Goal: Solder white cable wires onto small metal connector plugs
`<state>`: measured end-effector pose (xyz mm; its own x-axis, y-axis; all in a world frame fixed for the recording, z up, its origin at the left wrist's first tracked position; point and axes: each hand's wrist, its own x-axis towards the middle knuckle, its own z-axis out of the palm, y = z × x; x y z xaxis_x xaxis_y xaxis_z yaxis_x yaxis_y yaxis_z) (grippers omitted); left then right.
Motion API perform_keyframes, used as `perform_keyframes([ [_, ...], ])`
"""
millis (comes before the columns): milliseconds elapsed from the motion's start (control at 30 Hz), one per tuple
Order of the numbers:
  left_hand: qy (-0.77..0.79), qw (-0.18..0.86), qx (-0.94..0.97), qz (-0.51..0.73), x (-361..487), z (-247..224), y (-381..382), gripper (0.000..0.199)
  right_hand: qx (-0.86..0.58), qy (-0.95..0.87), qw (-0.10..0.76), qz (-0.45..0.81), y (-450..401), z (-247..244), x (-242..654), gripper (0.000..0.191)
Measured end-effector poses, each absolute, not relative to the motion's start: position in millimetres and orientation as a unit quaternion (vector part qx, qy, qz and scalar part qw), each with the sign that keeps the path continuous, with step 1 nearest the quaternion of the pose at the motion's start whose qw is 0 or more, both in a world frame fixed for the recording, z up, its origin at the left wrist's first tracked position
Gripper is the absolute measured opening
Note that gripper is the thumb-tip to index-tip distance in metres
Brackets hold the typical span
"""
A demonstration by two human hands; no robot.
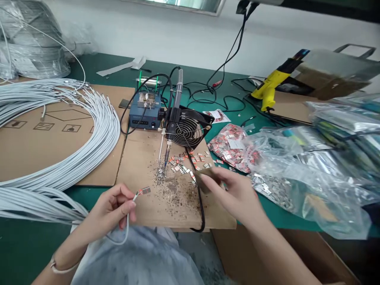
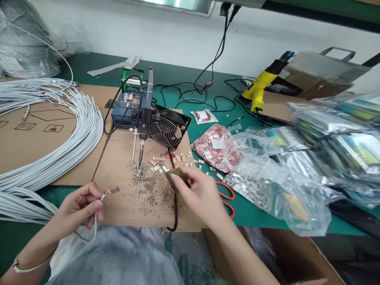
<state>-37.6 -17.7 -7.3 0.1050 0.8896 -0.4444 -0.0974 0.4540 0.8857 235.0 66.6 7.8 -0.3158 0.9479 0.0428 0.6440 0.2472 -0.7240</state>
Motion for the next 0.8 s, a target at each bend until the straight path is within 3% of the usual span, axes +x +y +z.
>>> perform_keyframes([
  [267, 0.493, 0.671, 0.380, 0.403, -56, -30, -20, 0.046, -0.455, -0.700, 0.203, 0.511, 111, -18, 171, 0.039],
  [467, 0.530, 0.653, 0.358, 0.406, -49, -18, -20, 0.044, -0.447, -0.677, 0.181, 0.556, 98, -14, 176, 0.037],
  [567, 0.540, 0.649, 0.346, 0.409, -45, -11, -20, 0.044, -0.479, -0.735, 0.223, 0.424, 86, -6, 176, 0.033],
  [667, 0.535, 0.654, 0.339, 0.414, -44, -10, -21, 0.046, -0.444, -0.832, 0.296, 0.150, 74, 2, 173, 0.014],
  [800, 0.519, 0.661, 0.351, 0.413, -48, -17, -22, 0.043, -0.375, -0.895, 0.237, -0.044, 65, 6, 167, 0.013],
])
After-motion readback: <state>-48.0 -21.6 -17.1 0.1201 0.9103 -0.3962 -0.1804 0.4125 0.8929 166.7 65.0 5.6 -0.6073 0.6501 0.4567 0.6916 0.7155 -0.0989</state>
